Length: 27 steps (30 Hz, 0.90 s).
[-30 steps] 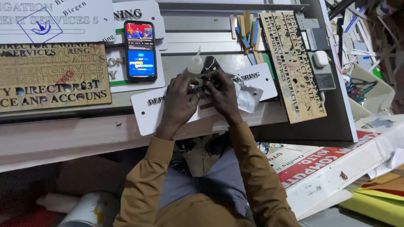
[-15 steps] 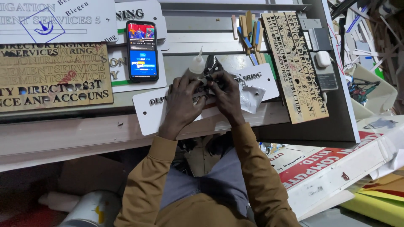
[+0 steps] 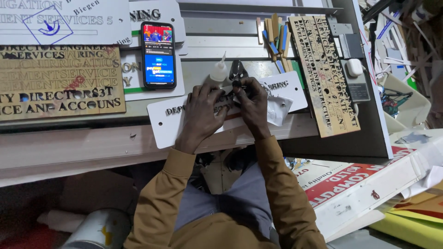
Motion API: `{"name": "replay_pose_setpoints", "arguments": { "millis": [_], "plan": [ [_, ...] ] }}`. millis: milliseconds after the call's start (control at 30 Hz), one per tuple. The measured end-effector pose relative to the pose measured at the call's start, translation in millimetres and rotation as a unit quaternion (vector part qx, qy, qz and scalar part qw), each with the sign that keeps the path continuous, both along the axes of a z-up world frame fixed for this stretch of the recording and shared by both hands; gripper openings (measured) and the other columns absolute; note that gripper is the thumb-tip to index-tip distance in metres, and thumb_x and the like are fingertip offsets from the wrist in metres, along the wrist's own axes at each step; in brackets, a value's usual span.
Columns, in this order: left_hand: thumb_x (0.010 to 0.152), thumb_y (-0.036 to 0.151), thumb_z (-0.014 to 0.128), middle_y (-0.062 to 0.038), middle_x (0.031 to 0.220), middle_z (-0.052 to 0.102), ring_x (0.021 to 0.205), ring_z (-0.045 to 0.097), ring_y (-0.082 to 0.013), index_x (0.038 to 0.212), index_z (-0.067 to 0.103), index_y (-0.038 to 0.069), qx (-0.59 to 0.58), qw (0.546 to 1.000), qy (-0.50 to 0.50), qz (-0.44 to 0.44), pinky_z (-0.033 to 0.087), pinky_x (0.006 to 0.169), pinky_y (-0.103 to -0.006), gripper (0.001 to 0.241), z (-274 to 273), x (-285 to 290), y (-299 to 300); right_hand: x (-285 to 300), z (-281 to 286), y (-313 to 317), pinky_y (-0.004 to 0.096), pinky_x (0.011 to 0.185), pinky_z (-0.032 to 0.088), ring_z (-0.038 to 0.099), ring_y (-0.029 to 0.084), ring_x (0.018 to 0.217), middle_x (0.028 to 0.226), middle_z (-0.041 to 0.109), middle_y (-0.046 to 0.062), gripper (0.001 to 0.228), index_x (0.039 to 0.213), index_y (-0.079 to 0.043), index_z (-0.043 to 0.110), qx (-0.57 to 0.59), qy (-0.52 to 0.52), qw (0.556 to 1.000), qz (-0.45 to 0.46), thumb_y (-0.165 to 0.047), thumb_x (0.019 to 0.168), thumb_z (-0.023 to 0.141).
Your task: Applying individual letters and graphics to a sign board using hands and a squeegee.
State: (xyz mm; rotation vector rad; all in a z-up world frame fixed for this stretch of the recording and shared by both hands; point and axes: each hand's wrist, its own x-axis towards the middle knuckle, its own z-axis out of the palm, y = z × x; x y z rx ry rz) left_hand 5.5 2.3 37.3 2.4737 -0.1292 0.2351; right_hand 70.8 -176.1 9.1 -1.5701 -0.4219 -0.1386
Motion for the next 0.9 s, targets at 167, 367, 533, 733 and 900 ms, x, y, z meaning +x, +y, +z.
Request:
{"name": "replay_pose_setpoints", "arguments": {
  "millis": [167, 367, 533, 733, 900],
  "plan": [
    [0.096, 0.035, 0.075, -0.008, 0.143, 0.062, 0.138, 0.055, -0.0365, 0.139, 0.077, 0.012, -0.009, 1.0, 0.014, -0.003, 0.049, 0.11, -0.0537, 0.049, -7.3, 3.5, 0.5, 5.0, -0.5, -3.2, 0.039, 0.078, 0.063, 0.072, 0.019, 0.089, 0.098, 0.072, 0.01, 0.007, 0.113, -0.002, 0.075, -0.008, 0.005, 1.0, 0.012, 0.001, 0.107, 0.078],
    [0.096, 0.034, 0.076, -0.01, 0.141, 0.064, 0.137, 0.057, -0.0379, 0.139, 0.077, 0.012, -0.001, 1.0, 0.015, -0.003, 0.05, 0.109, -0.0543, 0.048, -10.2, 3.8, -0.6, 0.4, 22.6, -5.2, 0.038, 0.08, 0.061, 0.071, 0.018, 0.089, 0.097, 0.071, 0.009, 0.007, 0.115, -0.002, 0.073, -0.03, -0.012, 0.999, -0.017, 0.001, 0.109, 0.075],
    [0.099, 0.039, 0.075, -0.009, 0.139, 0.065, 0.138, 0.056, -0.0365, 0.138, 0.076, 0.014, 0.002, 1.0, 0.021, -0.018, 0.05, 0.11, -0.0521, 0.046, -8.8, 5.0, 1.1, 6.4, 28.7, -33.2, 0.035, 0.083, 0.059, 0.066, 0.015, 0.091, 0.097, 0.071, 0.007, 0.004, 0.114, -0.004, 0.071, 0.001, -0.019, 0.999, -0.051, -0.002, 0.112, 0.074],
    [0.1, 0.034, 0.078, -0.012, 0.139, 0.066, 0.137, 0.056, -0.0392, 0.14, 0.077, 0.013, 0.001, 1.0, 0.009, -0.009, 0.049, 0.11, -0.0546, 0.045, -8.8, -0.8, 1.0, 1.4, 31.7, -49.3, 0.034, 0.084, 0.06, 0.068, 0.013, 0.09, 0.097, 0.073, 0.008, 0.009, 0.115, -0.003, 0.073, -0.029, -0.028, 0.999, -0.035, -0.004, 0.11, 0.081],
    [0.102, 0.039, 0.074, -0.007, 0.137, 0.062, 0.135, 0.056, -0.037, 0.141, 0.077, 0.023, 0.014, 1.0, 0.002, -0.008, 0.049, 0.109, -0.0533, 0.042, -15.2, -3.5, -0.6, -3.5, 12.7, -67.0, 0.037, 0.087, 0.057, 0.069, 0.016, 0.092, 0.097, 0.069, 0.005, 0.007, 0.115, -0.006, 0.07, -0.043, -0.001, 0.997, -0.065, 0.0, 0.112, 0.071]
  ]
}}
